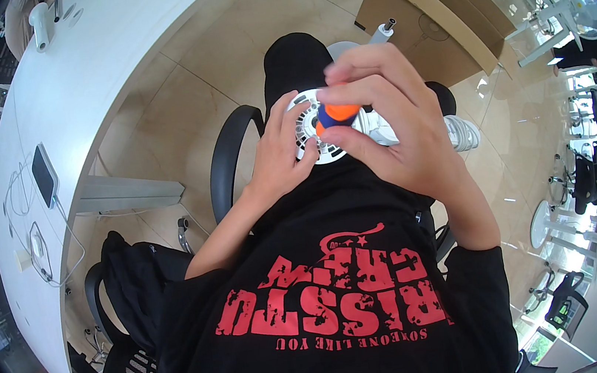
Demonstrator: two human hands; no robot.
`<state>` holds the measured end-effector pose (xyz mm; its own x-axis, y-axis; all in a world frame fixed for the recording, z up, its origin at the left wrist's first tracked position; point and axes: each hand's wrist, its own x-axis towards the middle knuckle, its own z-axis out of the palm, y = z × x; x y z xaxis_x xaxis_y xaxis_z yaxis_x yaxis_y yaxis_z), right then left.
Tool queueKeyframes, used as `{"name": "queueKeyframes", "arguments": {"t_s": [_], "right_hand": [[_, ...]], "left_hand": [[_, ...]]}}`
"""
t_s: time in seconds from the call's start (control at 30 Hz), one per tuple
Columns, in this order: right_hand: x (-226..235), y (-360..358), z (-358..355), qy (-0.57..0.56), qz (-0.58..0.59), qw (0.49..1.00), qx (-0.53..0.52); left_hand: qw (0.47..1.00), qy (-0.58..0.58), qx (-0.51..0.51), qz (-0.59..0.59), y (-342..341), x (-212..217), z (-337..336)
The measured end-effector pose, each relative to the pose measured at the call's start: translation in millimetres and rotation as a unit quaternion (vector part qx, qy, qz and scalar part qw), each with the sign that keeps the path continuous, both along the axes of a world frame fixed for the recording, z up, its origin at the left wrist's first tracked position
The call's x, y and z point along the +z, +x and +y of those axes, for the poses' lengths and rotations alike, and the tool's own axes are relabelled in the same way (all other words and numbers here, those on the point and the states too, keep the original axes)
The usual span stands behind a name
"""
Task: Assemble the motor and blade components of a portable electric fan.
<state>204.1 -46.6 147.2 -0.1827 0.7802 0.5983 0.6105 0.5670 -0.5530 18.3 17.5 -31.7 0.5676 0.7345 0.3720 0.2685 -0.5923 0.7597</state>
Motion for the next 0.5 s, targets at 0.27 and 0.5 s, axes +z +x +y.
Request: {"name": "queueKeyframes", "arguments": {"t_s": [0.27,0.5], "right_hand": [[-3.3,11.0,3.5,-0.018,-0.010,0.999,0.041],[-2.0,8.6,6.0,0.002,0.041,0.999,0.021]], "left_hand": [[1.000,0.025,0.006,-0.009,-1.0,0.8,0.0],[1.000,0.004,0.006,0.011,0.8,1.0,0.6]]}}
